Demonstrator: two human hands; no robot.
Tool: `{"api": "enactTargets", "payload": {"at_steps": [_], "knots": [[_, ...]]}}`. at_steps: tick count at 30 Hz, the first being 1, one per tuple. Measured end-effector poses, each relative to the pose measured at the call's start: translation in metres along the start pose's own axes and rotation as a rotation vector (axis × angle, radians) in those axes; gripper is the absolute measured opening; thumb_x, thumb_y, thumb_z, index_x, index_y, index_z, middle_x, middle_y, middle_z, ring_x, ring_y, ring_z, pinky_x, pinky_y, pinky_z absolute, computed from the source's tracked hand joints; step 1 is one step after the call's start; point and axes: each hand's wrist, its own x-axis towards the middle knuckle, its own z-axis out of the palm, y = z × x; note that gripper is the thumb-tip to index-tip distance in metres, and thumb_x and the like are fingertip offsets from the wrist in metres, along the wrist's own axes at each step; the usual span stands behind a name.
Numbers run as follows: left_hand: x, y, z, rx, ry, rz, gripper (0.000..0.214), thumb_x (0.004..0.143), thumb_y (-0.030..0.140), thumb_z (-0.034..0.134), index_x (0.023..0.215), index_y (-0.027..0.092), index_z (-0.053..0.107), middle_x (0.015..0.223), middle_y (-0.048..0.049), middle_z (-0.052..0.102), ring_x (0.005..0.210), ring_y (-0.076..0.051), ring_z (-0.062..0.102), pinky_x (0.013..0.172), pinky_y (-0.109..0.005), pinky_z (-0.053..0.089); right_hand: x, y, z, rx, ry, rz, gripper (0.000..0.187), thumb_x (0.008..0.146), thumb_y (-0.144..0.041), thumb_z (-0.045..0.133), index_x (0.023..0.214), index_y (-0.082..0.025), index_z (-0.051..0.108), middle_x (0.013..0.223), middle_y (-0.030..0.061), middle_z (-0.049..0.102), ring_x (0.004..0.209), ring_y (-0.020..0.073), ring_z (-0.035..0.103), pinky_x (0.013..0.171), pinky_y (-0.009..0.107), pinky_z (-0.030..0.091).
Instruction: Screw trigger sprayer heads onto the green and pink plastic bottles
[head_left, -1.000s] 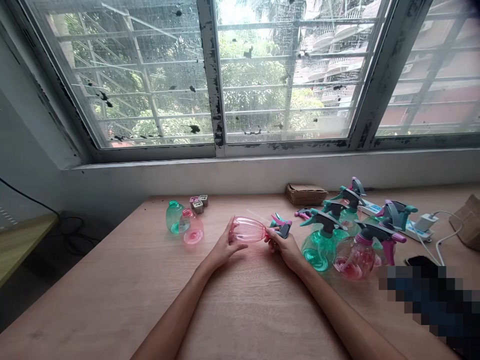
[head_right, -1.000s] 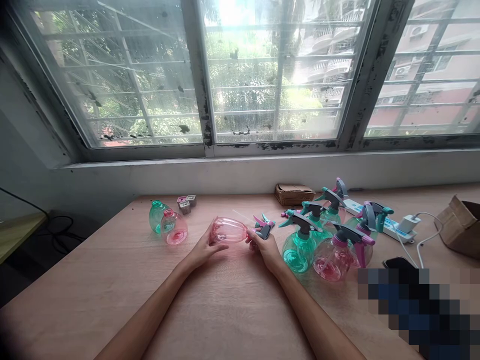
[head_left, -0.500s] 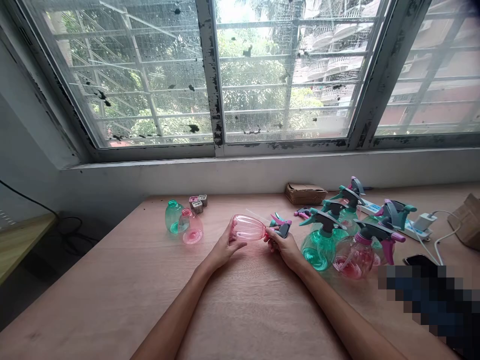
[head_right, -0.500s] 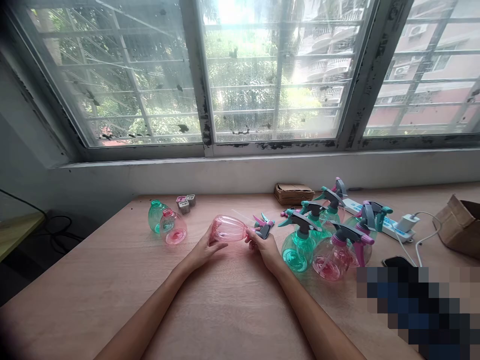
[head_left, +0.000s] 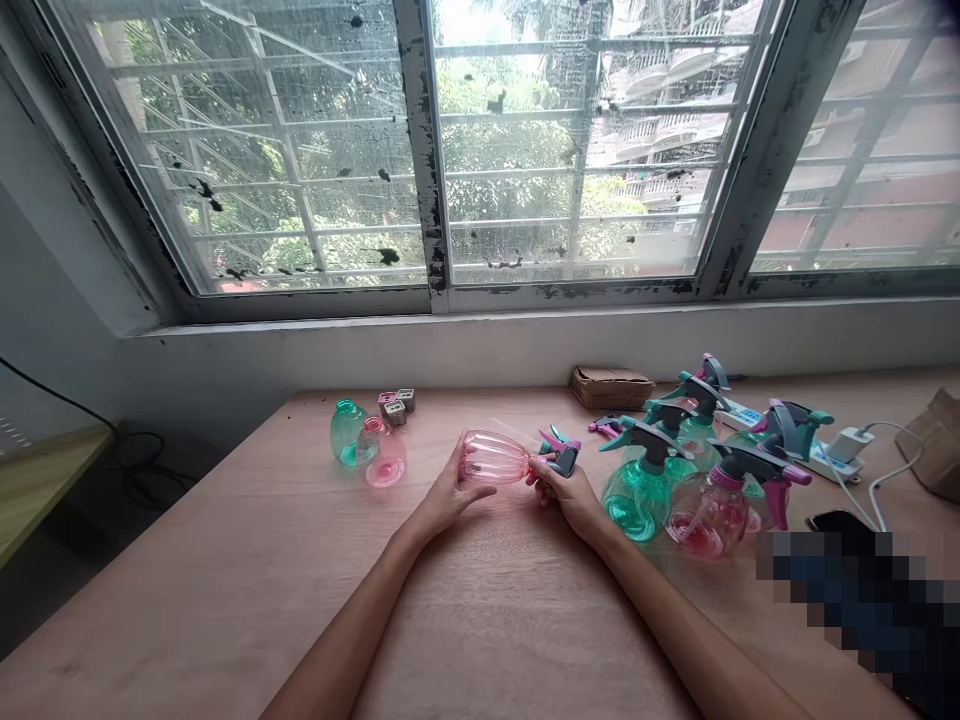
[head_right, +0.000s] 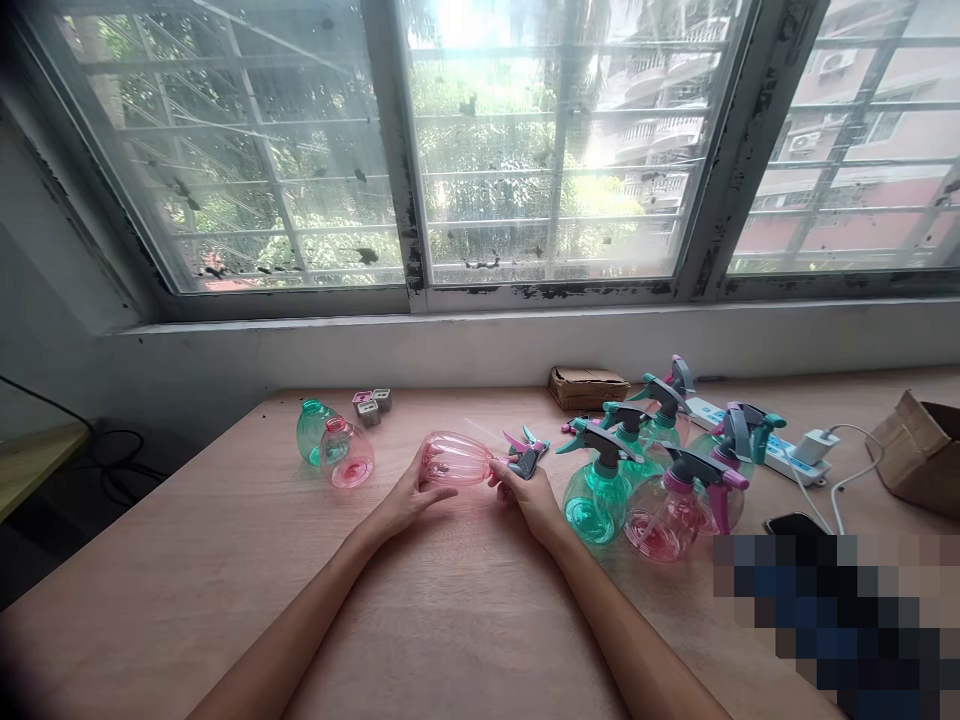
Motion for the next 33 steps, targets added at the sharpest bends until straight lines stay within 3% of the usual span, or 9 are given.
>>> {"api": "enactTargets", "payload": {"at_steps": [3, 8, 16, 22, 26, 29, 33], "knots": [[0.0006, 0.0016, -0.0008, -0.002, -0.010, -0.003, 0.099, 0.076, 0.040, 0.083, 0.155, 0.026, 0.026, 0.143, -0.0150, 0.052, 0.131, -0.033, 0.051, 0.116, -0.051, 0.034, -0.0016, -0.0018, 0.0014, -0.001, -0.010, 0.001, 0.040, 0.073, -0.056, 0.082, 0.078, -0.020, 0.065, 0.070, 0.0017, 0.069, 0.049, 0.0137, 0.052, 0.045, 0.028, 0.040], [0.0021, 0.0034, 0.0010, 0.002, -0.018, 0.004, 0.073, 0.085, 0.043, 0.074, 0.147, 0.023, 0.040, 0.134, -0.0145, 0.059, 0.124, -0.031, 0.056, 0.108, -0.048, 0.043, -0.0022, -0.0047, 0.0029, 0.003, -0.006, 0.005, 0.044, 0.069, -0.058, 0.084, 0.078, -0.020, 0.065, 0.068, 0.0013, 0.069, 0.048, 0.0132, 0.052, 0.044, 0.027, 0.039], [0.0013, -0.0024, 0.0005, 0.044, 0.021, 0.003, 0.104, 0.074, 0.037, 0.084, 0.156, 0.028, 0.021, 0.142, -0.0128, 0.052, 0.132, -0.032, 0.048, 0.115, -0.049, 0.033, -0.0004, -0.0025, 0.0019, 0.019, 0.007, 0.017, 0.044, 0.070, -0.058, 0.083, 0.078, -0.020, 0.063, 0.067, 0.0010, 0.069, 0.048, 0.0132, 0.053, 0.043, 0.026, 0.040], [0.0024, 0.0006, -0.0020, 0.014, -0.003, -0.034, 0.077, 0.085, 0.046, 0.071, 0.149, 0.021, 0.036, 0.128, -0.0142, 0.059, 0.118, -0.030, 0.058, 0.103, -0.046, 0.045, 0.0004, 0.0000, 0.0014, 0.024, 0.006, 0.018, 0.043, 0.071, -0.056, 0.084, 0.082, -0.020, 0.062, 0.067, 0.0010, 0.070, 0.047, 0.0128, 0.052, 0.042, 0.026, 0.040], [0.0016, -0.0011, -0.0012, 0.029, 0.010, -0.038, 0.094, 0.077, 0.041, 0.081, 0.153, 0.024, 0.029, 0.124, -0.0106, 0.058, 0.114, -0.028, 0.057, 0.107, -0.047, 0.041, 0.0009, -0.0003, 0.0005, 0.027, 0.006, 0.014, 0.041, 0.073, -0.055, 0.082, 0.080, -0.020, 0.062, 0.067, 0.0008, 0.069, 0.048, 0.0125, 0.052, 0.042, 0.025, 0.040], [0.0007, 0.0005, -0.0007, 0.026, 0.009, -0.033, 0.102, 0.075, 0.039, 0.083, 0.156, 0.028, 0.022, 0.133, -0.0101, 0.055, 0.120, -0.028, 0.054, 0.112, -0.047, 0.036, 0.0005, -0.0011, 0.0010, 0.027, 0.002, 0.014, 0.041, 0.073, -0.054, 0.083, 0.080, -0.020, 0.062, 0.067, 0.0011, 0.070, 0.047, 0.0124, 0.053, 0.042, 0.025, 0.040], [0.0016, 0.0058, -0.0016, 0.005, -0.008, -0.041, 0.078, 0.082, 0.045, 0.075, 0.147, 0.022, 0.039, 0.137, -0.0143, 0.054, 0.124, -0.031, 0.052, 0.107, -0.044, 0.042, 0.0007, -0.0001, 0.0019, 0.029, 0.002, 0.020, 0.042, 0.072, -0.054, 0.084, 0.082, -0.020, 0.061, 0.066, 0.0009, 0.070, 0.046, 0.0125, 0.052, 0.042, 0.025, 0.040]]}}
